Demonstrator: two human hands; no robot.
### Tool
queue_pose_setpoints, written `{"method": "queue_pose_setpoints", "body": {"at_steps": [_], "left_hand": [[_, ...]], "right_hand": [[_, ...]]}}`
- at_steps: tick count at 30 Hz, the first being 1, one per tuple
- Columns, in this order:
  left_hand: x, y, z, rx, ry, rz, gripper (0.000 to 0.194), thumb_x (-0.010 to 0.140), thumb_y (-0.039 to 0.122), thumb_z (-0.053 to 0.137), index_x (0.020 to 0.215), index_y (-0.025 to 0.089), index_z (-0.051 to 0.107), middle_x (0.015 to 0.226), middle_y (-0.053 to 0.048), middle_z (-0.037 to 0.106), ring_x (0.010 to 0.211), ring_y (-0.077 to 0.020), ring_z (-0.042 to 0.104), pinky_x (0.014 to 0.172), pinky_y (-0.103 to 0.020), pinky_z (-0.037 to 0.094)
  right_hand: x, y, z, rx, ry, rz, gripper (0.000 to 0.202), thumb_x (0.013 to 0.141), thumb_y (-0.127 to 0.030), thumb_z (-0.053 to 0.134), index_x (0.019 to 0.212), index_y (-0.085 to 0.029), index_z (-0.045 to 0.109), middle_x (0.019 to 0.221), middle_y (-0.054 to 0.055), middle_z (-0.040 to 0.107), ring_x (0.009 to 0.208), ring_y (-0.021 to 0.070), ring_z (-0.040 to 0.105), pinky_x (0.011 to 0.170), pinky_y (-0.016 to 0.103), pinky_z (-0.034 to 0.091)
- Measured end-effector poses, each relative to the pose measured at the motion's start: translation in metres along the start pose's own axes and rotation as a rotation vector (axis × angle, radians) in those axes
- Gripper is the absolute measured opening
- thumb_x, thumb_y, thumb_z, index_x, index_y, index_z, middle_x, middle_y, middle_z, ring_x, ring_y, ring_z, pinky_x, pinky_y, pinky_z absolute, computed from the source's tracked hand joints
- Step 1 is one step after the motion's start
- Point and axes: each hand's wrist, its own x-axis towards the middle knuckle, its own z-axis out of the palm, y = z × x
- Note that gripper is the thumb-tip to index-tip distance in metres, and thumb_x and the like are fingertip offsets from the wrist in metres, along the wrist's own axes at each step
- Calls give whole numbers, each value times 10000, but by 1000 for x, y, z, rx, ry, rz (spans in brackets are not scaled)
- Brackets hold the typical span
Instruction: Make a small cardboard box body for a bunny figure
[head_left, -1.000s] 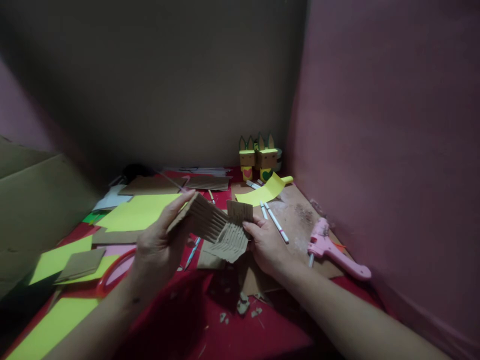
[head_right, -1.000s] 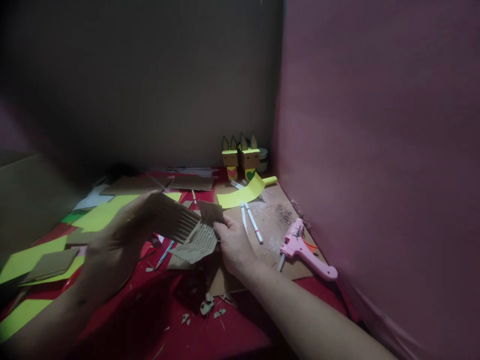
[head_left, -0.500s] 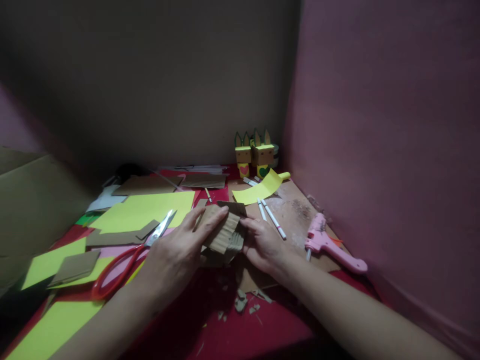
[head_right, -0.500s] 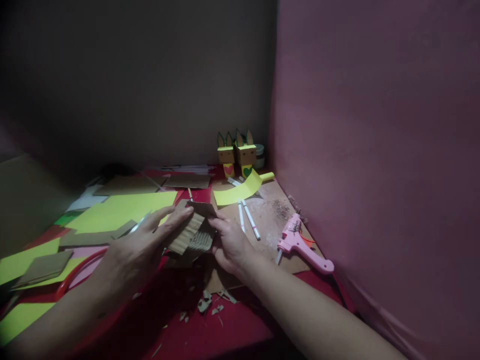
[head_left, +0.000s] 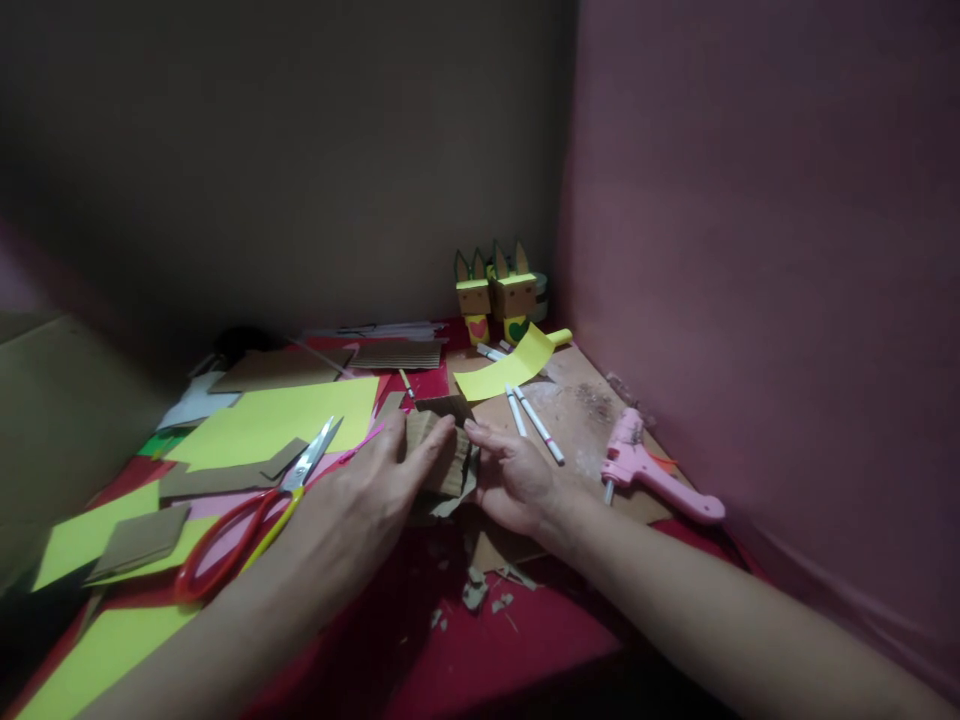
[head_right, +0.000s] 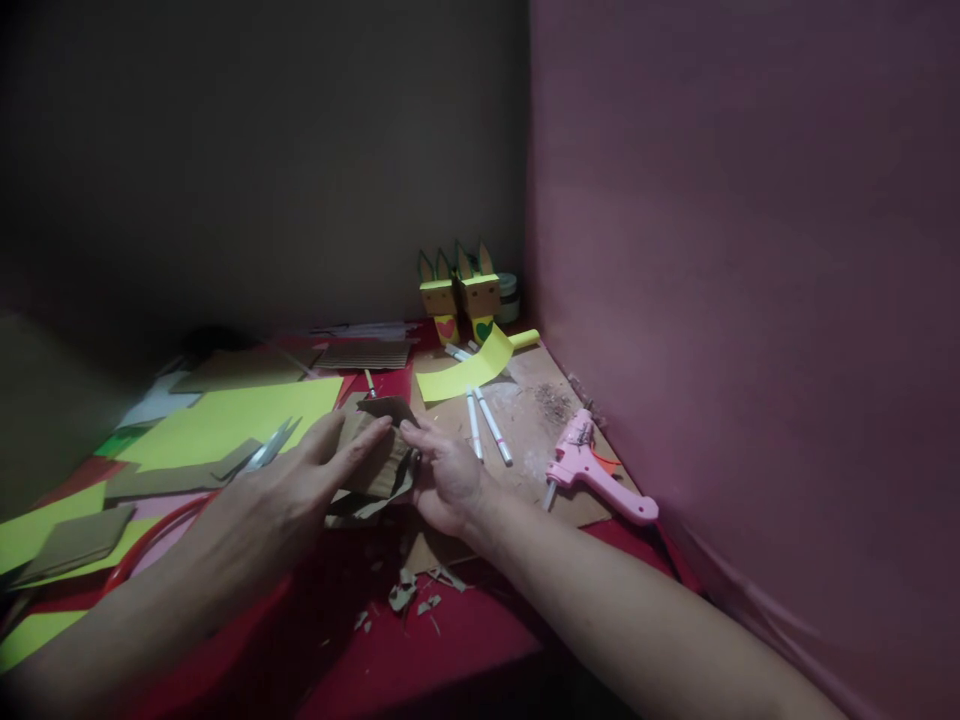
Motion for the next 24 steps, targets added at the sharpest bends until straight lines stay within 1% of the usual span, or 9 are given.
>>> {"method": "queue_pose_setpoints", "body": {"at_steps": [2,4,7,10,13,17,19,21,24], "left_hand": [[5,3,-3,79,-12,17,740,837,-99,350,1521,173,419,1423,-277,520,894,-293,738,586,-328,605],[9,7,-5,156,-30,26,754,823,-113,356,1515,173,438,1386,-278,559,787,-268,737,531,-308,585],[12,12,-6,231,-79,28,756,832,-98,370,1527,194,427,1403,-270,557,687,-240,720,502,-311,574],[12,15,-4,273,-114,12,710,869,-58,385,1533,192,419,1408,-277,553,781,-285,740,556,-340,598],[11,17,-3,270,-145,2,668,900,-20,402,1545,157,393,1415,-310,532,851,-314,748,621,-359,611],[12,18,-4,272,-133,10,648,914,-5,394,1541,157,401,1438,-309,518,854,-298,752,588,-312,599],[12,18,-3,277,-121,32,636,917,-4,386,1538,130,398,1443,-320,510,956,-322,742,666,-338,618],[11,19,-1,257,-123,23,641,921,8,380,1549,136,375,1466,-316,491,1034,-337,725,750,-383,626],[9,20,3,223,-129,-10,686,918,8,341,1580,184,309,1508,-295,459,1079,-353,714,708,-387,629]], "right_hand": [[-2,0,1,0,-9,1,168,846,-151,631,1002,-210,651,775,-27,736,670,158,675,767,340,576],[-3,1,2,-10,-34,-3,106,853,-181,642,953,-215,651,772,-28,732,703,162,685,777,332,570],[-3,0,3,-39,-81,-10,77,836,-235,679,897,-225,633,765,-24,729,791,192,708,798,348,565],[-3,1,3,-41,-98,-15,102,823,-256,682,899,-227,620,798,-9,741,844,215,715,821,381,566],[-3,1,5,-27,-116,-18,91,828,-257,664,887,-230,601,840,2,754,874,220,717,840,397,566],[-5,-1,6,-10,-121,30,70,841,-267,662,848,-234,600,740,-19,729,859,218,716,848,407,564],[-4,-2,5,-12,-120,43,86,832,-263,681,807,-229,606,660,-36,692,837,215,716,860,409,560],[-3,-3,4,-16,-120,46,110,820,-256,698,768,-225,605,615,-44,666,824,214,717,875,417,557],[-2,-3,3,-26,-128,62,107,834,-293,686,780,-217,633,637,-19,687,836,229,721,890,448,554]]}}
